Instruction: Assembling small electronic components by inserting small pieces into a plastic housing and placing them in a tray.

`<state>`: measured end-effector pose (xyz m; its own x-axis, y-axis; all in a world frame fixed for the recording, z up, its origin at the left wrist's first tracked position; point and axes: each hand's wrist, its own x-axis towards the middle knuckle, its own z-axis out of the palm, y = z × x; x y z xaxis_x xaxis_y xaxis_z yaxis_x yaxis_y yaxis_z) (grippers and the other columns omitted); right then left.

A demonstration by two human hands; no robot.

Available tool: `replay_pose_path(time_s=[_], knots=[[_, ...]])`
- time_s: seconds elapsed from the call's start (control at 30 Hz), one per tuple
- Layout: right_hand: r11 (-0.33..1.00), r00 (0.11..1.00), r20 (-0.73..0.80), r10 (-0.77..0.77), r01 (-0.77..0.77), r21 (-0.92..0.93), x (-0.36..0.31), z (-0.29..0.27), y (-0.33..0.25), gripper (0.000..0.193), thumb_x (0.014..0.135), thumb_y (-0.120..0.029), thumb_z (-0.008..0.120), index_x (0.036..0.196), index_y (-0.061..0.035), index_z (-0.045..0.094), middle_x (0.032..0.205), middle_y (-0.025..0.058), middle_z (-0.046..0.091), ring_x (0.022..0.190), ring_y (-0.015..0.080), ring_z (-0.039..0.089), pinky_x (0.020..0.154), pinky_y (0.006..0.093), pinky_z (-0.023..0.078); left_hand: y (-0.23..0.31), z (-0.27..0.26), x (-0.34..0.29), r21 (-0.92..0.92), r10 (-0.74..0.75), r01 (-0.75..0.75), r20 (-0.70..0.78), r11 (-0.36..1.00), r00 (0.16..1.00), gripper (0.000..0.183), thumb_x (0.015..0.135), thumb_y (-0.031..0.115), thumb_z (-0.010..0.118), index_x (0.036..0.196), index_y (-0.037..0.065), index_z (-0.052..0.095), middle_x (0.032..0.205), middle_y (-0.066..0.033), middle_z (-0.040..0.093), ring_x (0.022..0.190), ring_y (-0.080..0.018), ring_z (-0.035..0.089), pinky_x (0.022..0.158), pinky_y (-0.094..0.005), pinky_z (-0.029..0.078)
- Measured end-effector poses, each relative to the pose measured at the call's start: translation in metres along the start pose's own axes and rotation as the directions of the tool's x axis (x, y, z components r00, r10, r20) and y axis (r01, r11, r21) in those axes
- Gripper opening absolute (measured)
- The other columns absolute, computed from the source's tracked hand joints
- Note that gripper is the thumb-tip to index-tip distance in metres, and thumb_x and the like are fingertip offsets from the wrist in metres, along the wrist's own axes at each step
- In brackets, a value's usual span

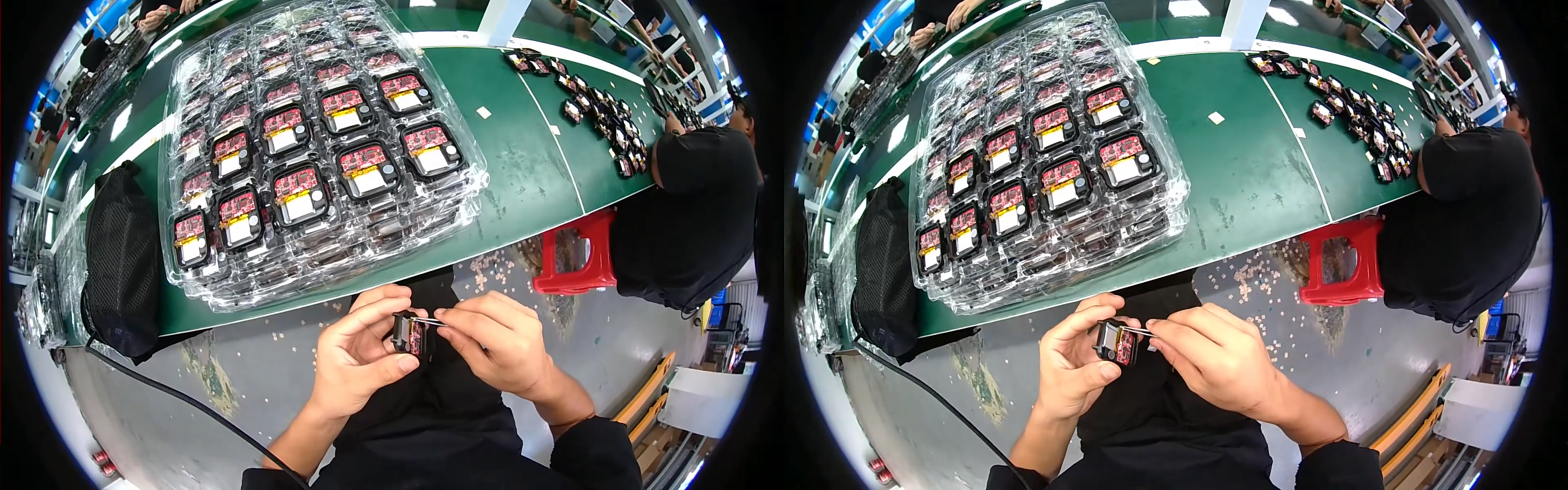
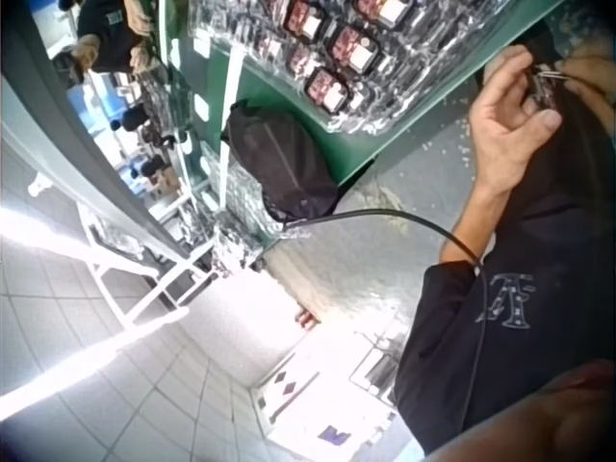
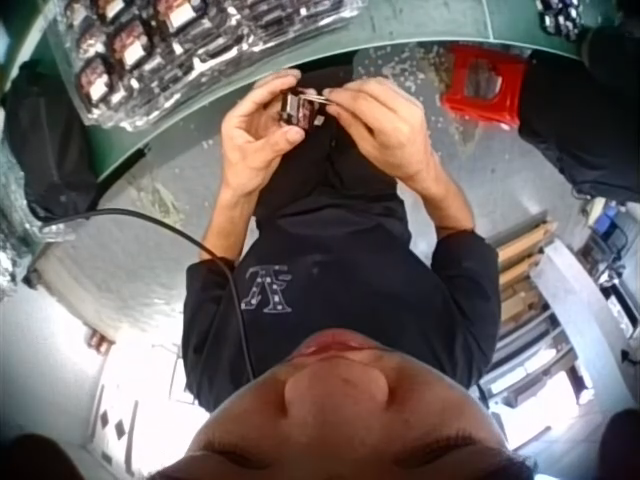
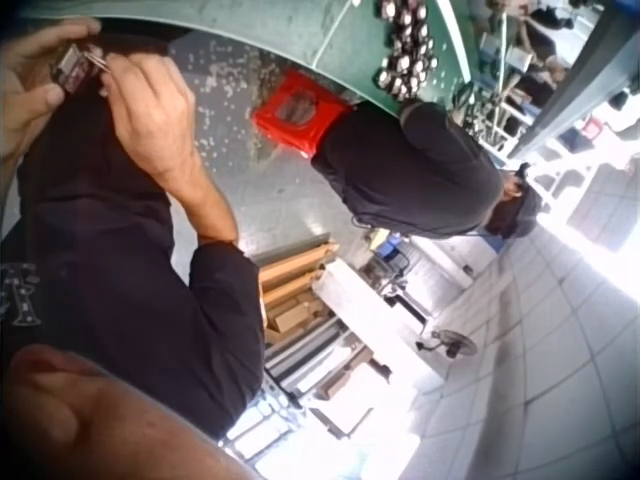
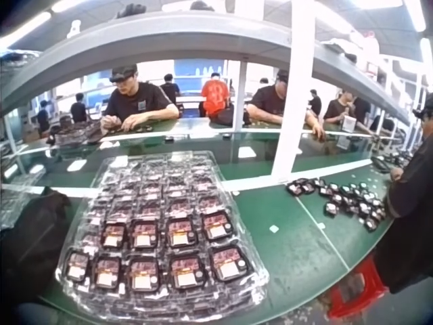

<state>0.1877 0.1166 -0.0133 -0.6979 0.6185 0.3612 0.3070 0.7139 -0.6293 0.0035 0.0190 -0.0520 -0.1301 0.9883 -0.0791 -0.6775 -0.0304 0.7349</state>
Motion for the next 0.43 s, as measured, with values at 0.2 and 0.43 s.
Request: replay_pose_path(time_s=[0.2, 0.43], knots=[[1.0, 1.0, -0.023, -0.005, 0.006, 0.018, -0.001, 0.004, 0.001, 0.026, 0.077, 0.0, 0.081, 0.103, -0.0018, 0.074, 0.089, 0.0086, 0.07, 0.074, 0.0252, 0.068, 0.063, 0.0347, 0.055, -0.005, -0.007, 0.0, 0.004, 0.048, -0.048, 0.075, 0.999, 0.996, 0.058, 0.08, -0.012, 0.079, 0.135, -0.004, 0.059, 0.145, -0.0136, 0.044, 0.131, -0.03, 0.056, 0.107, -0.0419, 0.053], [0.963, 0.981, -0.046, 0.188, -0.175, 0.204, -0.004, 0.012, -0.006, 0.02, 0.081, 0.002, 0.079, 0.1, -0.0004, 0.074, 0.091, 0.0119, 0.073, 0.074, 0.0267, 0.071, 0.064, 0.0354, 0.056, -0.014, 0.013, -0.007, 0.037, 0.131, -0.127, -0.123, 0.991, 0.984, 0.066, 0.077, 0.003, 0.087, 0.136, 0.0, 0.058, 0.144, -0.0179, 0.048, 0.123, -0.0321, 0.062, 0.106, -0.0432, 0.053]])
